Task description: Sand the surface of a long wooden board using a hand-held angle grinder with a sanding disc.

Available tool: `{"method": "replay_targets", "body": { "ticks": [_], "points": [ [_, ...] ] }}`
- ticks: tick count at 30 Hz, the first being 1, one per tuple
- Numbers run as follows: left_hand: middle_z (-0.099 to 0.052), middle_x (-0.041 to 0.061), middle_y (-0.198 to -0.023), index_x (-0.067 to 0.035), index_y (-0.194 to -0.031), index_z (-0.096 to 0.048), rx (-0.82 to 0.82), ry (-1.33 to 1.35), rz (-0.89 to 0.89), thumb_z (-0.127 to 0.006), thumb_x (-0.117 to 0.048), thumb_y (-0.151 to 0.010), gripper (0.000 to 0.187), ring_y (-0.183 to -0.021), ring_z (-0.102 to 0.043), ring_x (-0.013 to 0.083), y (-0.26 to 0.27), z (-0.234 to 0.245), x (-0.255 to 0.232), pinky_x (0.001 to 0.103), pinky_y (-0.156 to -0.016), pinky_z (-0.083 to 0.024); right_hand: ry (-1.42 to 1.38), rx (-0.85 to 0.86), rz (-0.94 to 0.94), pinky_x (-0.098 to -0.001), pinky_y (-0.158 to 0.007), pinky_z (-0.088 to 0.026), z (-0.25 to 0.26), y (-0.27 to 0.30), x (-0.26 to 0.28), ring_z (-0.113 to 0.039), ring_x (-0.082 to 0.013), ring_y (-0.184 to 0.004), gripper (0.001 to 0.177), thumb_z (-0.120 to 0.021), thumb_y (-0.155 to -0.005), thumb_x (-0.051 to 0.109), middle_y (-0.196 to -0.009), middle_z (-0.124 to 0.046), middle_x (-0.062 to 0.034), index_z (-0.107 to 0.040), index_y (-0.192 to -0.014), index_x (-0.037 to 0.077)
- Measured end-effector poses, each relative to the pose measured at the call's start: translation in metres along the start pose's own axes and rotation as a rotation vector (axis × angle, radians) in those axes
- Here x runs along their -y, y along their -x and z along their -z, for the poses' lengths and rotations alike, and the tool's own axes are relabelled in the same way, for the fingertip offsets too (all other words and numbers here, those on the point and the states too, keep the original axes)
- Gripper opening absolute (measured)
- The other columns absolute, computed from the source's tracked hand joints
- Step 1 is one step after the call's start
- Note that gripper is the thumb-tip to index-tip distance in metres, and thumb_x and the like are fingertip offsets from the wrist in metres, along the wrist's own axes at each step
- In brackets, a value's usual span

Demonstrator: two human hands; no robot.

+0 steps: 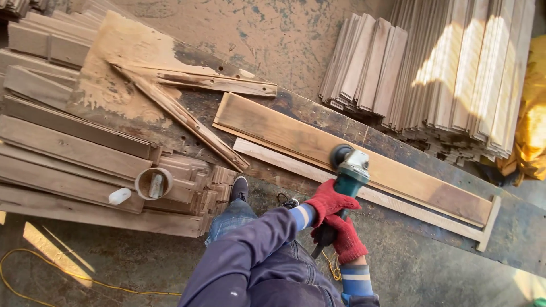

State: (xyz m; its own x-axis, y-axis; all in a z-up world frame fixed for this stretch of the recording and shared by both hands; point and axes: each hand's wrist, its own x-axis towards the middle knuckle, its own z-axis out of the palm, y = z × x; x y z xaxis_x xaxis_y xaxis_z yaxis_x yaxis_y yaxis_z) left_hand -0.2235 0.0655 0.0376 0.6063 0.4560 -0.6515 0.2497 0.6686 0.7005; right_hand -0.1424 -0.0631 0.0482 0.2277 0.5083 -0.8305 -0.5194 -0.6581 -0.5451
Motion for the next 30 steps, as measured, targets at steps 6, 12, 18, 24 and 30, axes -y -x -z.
{"method": "replay_targets", "body": {
  "ticks": [6, 12, 18, 24, 30],
  "points": [
    [-0.071, 0.012, -0.1, -0.003, -0.114, -0.063, -0.033, 0.023, 0.041, -0.086, -0.032, -0.052, 0.072, -0.085, -0.068, 0.0239, -0.003, -0.003, 0.011, 0.035, -0.079, -0.059, 0.087, 0.049, -0.021, -0.0404, -0.046, -0.05, -0.005, 0.01, 0.008, -0.066, -0.04, -0.054, 0.036, -0.068, -0.082, 0.016, -0.071, -0.07, -0.0327, -0.061, -0.103, -0.012],
    [-0.07, 0.012, -0.086, -0.012, -0.118, -0.058, -0.18, 0.458, 0.105, -0.1, -0.008, -0.059, 0.072, -0.071, -0.075, 0.0296, -0.032, 0.027, 0.071, 0.041, -0.064, -0.067, 0.412, -0.061, 0.07, -0.0395, -0.069, -0.055, -0.035, 0.008, -0.002, -0.068, -0.0255, -0.071, 0.044, -0.096, -0.052, 0.022, -0.076, -0.072, -0.0126, -0.078, -0.089, 0.005],
    [-0.07, 0.02, -0.083, 0.003, -0.119, -0.059, -0.305, 0.522, 0.046, -0.096, -0.008, -0.06, 0.07, -0.075, -0.074, 0.0331, -0.01, 0.021, 0.039, 0.043, -0.069, -0.063, 0.275, 0.061, 0.128, -0.0472, -0.052, -0.061, -0.019, -0.012, 0.005, -0.072, -0.0337, -0.055, 0.043, -0.093, -0.054, 0.015, -0.067, -0.069, -0.019, -0.07, -0.088, 0.002],
    [-0.069, 0.015, -0.089, -0.004, -0.115, -0.065, -0.321, 0.591, 0.089, -0.097, -0.015, -0.057, 0.067, -0.076, -0.073, 0.0325, -0.057, -0.071, 0.045, 0.046, -0.071, -0.062, 0.236, -0.039, 0.124, -0.0493, -0.05, -0.059, 0.086, -0.037, -0.011, -0.07, -0.0324, -0.056, 0.043, -0.092, -0.06, 0.018, -0.068, -0.064, -0.017, -0.068, -0.091, 0.001],
    [-0.066, 0.012, -0.104, -0.003, -0.13, -0.063, -0.246, 0.516, 0.168, -0.079, -0.029, -0.085, 0.055, -0.097, -0.068, 0.0186, -0.056, -0.225, 0.017, 0.035, -0.097, -0.054, 0.107, -0.177, 0.149, -0.0514, -0.047, -0.058, 0.192, 0.028, 0.032, -0.068, -0.0331, -0.055, 0.039, -0.09, -0.064, 0.018, -0.068, -0.061, -0.0167, -0.068, -0.091, 0.001]
  ]
}}
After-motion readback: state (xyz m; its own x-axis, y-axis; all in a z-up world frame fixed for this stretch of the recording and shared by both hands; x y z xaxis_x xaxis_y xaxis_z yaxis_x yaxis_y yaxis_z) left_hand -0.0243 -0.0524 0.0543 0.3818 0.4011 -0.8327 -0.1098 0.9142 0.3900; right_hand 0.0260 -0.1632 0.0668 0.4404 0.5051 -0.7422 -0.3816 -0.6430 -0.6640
